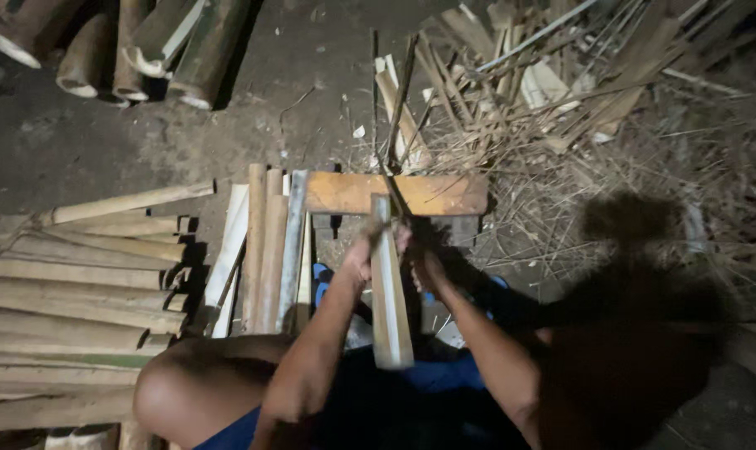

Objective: The person sits on the ground and uses a machete to split bamboo poles into thin strips. They repeatedly position each bamboo piece on a wooden block and strike it with the machete to separate the layers, then set the finished strips aside.

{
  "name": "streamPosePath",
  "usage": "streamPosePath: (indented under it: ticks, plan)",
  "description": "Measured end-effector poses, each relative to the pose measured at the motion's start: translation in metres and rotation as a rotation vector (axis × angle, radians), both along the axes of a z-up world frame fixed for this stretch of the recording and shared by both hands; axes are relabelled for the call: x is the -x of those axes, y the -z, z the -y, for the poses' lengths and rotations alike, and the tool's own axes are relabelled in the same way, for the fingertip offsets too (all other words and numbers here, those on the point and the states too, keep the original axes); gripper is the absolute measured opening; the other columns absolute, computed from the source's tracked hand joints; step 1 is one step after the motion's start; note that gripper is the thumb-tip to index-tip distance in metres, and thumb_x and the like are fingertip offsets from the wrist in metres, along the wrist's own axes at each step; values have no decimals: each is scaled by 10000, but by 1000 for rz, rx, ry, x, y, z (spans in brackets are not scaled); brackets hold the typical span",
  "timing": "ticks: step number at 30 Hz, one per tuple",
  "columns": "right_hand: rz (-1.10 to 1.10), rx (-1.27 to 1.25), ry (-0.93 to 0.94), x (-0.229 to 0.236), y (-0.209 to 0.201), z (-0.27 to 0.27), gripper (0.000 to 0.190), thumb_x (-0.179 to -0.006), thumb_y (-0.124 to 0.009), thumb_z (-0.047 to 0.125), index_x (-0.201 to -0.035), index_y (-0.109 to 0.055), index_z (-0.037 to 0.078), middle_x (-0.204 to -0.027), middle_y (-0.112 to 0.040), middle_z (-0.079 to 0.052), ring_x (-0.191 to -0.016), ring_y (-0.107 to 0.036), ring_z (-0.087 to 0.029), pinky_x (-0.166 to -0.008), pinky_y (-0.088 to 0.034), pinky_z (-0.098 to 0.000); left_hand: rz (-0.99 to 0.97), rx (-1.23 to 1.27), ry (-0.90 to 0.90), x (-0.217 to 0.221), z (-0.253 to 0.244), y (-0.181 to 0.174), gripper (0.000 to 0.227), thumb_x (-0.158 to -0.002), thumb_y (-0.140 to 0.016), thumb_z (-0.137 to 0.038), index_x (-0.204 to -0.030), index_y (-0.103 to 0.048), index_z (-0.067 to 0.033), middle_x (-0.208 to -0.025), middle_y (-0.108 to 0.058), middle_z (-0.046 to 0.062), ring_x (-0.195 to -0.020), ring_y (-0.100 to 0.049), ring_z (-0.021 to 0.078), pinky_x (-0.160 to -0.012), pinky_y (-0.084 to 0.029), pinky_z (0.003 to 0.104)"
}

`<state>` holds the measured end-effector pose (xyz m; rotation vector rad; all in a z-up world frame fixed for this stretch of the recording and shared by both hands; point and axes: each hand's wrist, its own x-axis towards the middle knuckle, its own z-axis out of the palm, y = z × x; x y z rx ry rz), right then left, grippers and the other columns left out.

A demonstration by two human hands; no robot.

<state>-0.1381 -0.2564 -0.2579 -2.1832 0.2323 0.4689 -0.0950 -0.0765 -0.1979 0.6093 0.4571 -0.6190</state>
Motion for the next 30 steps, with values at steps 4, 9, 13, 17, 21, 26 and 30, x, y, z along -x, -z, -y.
streamPosePath:
  ticks: [4,9,13,17,21,26,30]
  plan:
    - [-174,-150,116,1,-8,11,518,-1007,-467,597,-1088,-586,99,-685,-546,-52,-527,-517,-200,-472,-443,-384,214,-876,244,-21,-1,-24,431,-996,-505,-159,-1393,-667,-109,-1109,-781,169,-677,-560,226,-507,-424,416]
    - [-396,-472,305,4,6,25,564,-1002,-495,616,-1060,-570,60,-646,-492,-16,-481,-472,-155,-427,-425,-363,614,-864,-195,-68,-17,-100,225,-963,-543,-53,-1168,-632,-74,-916,-725,96,-752,-670,170,-628,-526,318]
    - [-311,-404,277,16,11,13,496,-951,-529,603,-1142,-531,146,-644,-527,-27,-483,-511,-162,-438,-453,-369,1026,-1149,-355,-72,-15,-126,305,-890,-571,-23,-1139,-748,-16,-915,-715,74,-851,-675,171,-757,-522,337]
    - [-248,-206,240,14,-21,5,620,-965,-528,584,-1415,-452,164,-656,-562,-93,-542,-567,-253,-527,-502,-450,1029,-1116,-515,-71,-21,-156,253,-987,-664,-178,-1153,-705,7,-994,-728,50,-916,-677,159,-810,-531,333]
    - [131,-67,-34,12,-81,-9,494,-1097,-406,470,-1225,-597,32,-921,-668,-227,-862,-663,-399,-799,-502,-502,924,-865,-775,-56,-34,-199,345,-1036,-630,-343,-1132,-630,-12,-945,-684,70,-894,-656,178,-830,-554,332]
    - [276,-227,-144,20,-96,-38,450,-1049,-384,362,-1295,-546,22,-1152,-652,-287,-1058,-655,-442,-904,-509,-487,931,-649,-871,-39,-37,-223,361,-1056,-607,-365,-1061,-604,-4,-829,-661,99,-709,-641,184,-651,-554,332]
    - [295,-41,-44,1,-24,-45,522,-1076,-357,413,-1239,-615,-10,-1185,-673,-291,-1118,-643,-456,-961,-501,-504,893,-798,-969,-33,-53,-216,398,-1079,-582,-370,-961,-613,8,-797,-649,108,-687,-643,204,-630,-544,343]
